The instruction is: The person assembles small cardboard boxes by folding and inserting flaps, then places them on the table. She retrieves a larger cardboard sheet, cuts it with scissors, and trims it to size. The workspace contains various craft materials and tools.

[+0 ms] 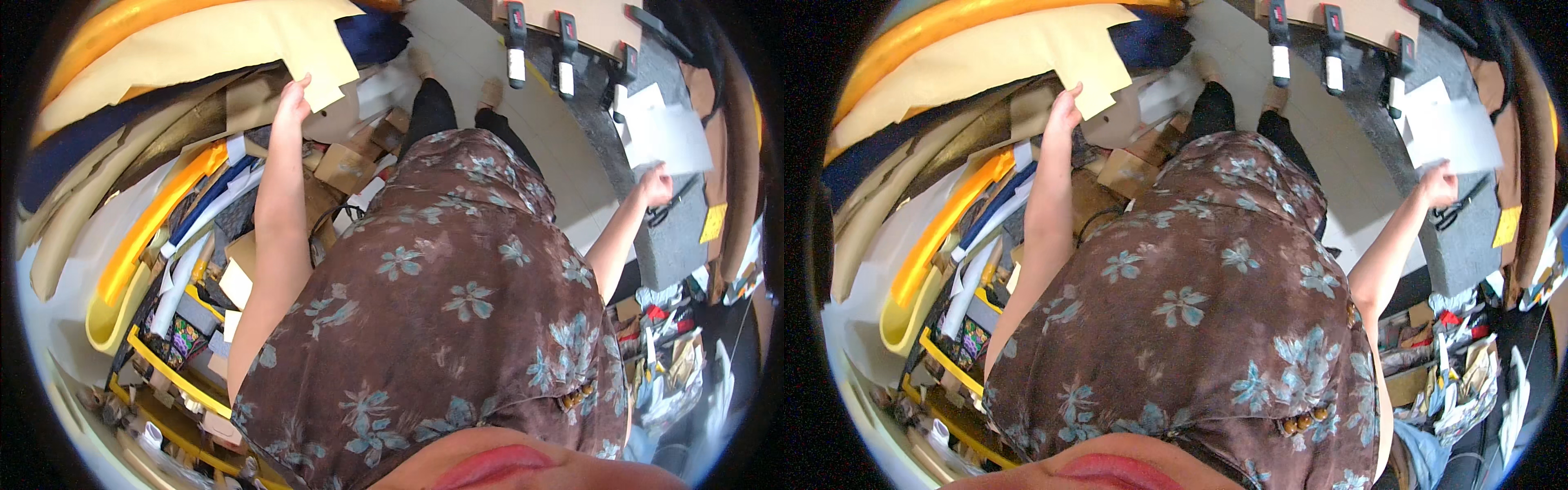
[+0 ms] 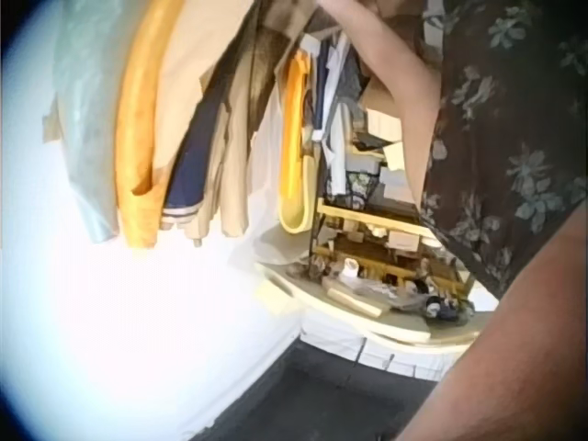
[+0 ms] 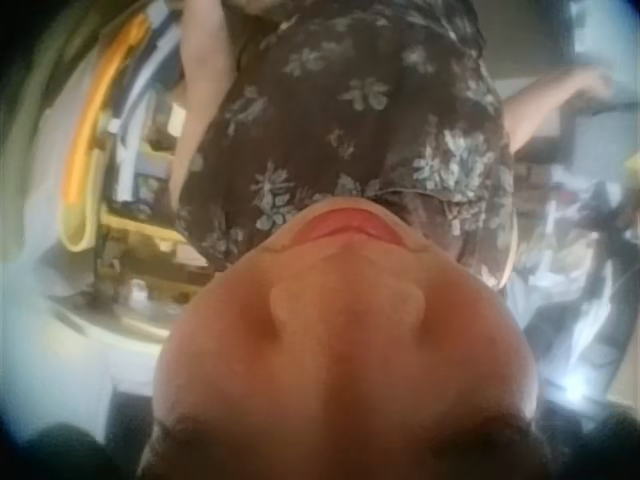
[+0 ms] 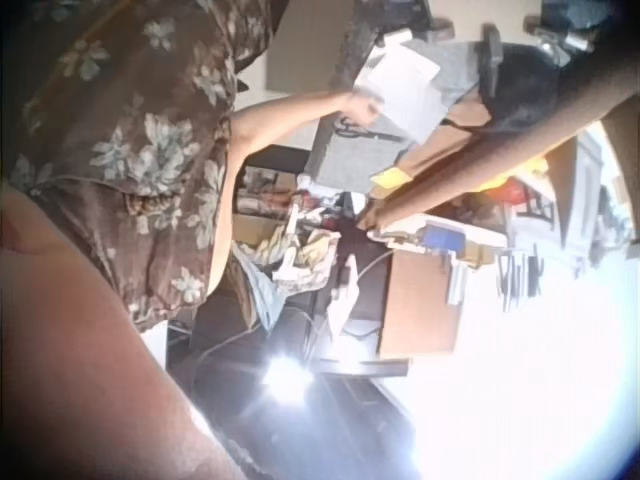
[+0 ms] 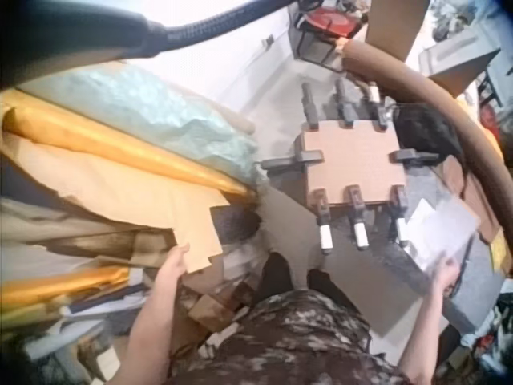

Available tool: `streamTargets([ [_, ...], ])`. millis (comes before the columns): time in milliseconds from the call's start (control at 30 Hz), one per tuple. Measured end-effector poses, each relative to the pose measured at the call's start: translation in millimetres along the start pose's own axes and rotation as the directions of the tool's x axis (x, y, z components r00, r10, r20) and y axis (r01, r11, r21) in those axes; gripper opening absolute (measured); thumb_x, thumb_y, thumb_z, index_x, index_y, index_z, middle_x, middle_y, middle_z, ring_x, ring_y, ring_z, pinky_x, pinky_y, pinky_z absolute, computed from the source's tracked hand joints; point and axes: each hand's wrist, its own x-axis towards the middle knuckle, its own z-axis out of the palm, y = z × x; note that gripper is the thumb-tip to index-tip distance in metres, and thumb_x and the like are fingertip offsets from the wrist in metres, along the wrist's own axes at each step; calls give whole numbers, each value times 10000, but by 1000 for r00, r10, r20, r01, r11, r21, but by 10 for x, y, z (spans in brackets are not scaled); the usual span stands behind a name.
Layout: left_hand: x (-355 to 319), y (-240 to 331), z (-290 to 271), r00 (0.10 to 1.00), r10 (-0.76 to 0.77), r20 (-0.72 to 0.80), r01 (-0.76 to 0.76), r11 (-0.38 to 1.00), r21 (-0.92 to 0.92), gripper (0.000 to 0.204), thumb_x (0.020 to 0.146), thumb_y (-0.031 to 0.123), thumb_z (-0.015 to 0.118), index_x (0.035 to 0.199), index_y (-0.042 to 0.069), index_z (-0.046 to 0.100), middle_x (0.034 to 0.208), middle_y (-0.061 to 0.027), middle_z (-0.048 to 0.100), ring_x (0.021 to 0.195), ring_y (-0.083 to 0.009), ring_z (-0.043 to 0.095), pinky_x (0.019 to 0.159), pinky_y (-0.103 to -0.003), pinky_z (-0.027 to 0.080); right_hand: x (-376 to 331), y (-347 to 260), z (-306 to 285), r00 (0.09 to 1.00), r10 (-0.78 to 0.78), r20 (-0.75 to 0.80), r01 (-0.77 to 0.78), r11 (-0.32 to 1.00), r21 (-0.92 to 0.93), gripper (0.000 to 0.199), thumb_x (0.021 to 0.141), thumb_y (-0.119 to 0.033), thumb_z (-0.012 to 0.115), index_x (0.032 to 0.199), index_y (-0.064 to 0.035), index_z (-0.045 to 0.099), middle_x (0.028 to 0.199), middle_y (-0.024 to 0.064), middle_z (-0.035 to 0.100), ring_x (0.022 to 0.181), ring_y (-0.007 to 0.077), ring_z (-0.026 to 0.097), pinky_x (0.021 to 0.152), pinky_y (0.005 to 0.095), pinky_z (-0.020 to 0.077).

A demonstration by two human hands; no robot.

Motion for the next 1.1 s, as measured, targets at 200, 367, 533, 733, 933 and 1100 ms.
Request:
streamTargets([
  [200,-12,-133,144,999,-1,53,4,999,-47,396,979,136,489,1315,-66,434,1319,-199,512,1198,-316,525,1033,-452,424,561,174,-106,987,-159,-8,146,928,-343,326,851,-309,680,863,16,707,755,78,686,742,132,644,618,335,514],
  [367,-178,-62,260,997,-28,68,34,996,-86,349,965,118,509,1260,-67,485,1236,-196,573,1121,-306,581,980,-439,464,-758,-1838,-527,816,-574,-61,526,696,489,162,914,-62,589,797,14,669,632,41,625,550,66,532,504,196,401],
  [533,-308,25,392,988,-38,153,49,996,-71,440,979,133,471,1360,-54,352,1340,-202,482,1194,-322,528,1010,-470,453,-2770,-2860,380,287,-558,779,2,813,582,142,899,-203,667,936,-68,648,747,-27,601,644,75,591,610,224,468],
  [733,-384,92,596,987,-42,154,63,989,-137,447,984,159,438,1367,-59,361,1333,-182,504,1205,-300,518,1027,-423,423,-4261,-1952,2546,-115,-219,969,-477,868,140,108,948,-163,588,937,-60,619,739,-31,577,625,63,535,612,228,460],
  [933,-555,92,670,996,13,93,8,975,-223,339,981,112,476,1263,-76,471,1258,-174,563,1108,-263,583,949,-378,467,-4738,-1707,2716,-103,-145,984,-340,935,102,134,919,-163,614,884,-34,627,695,9,626,559,77,545,559,248,458],
  [1100,-521,-27,748,986,147,-73,-142,987,74,323,941,73,549,1220,-83,503,1182,-152,610,1074,-233,603,911,-359,497,-4754,-1654,2707,-105,-142,984,-249,962,112,242,867,-262,680,959,-39,666,803,41,681,719,116,631,696,300,504],
])
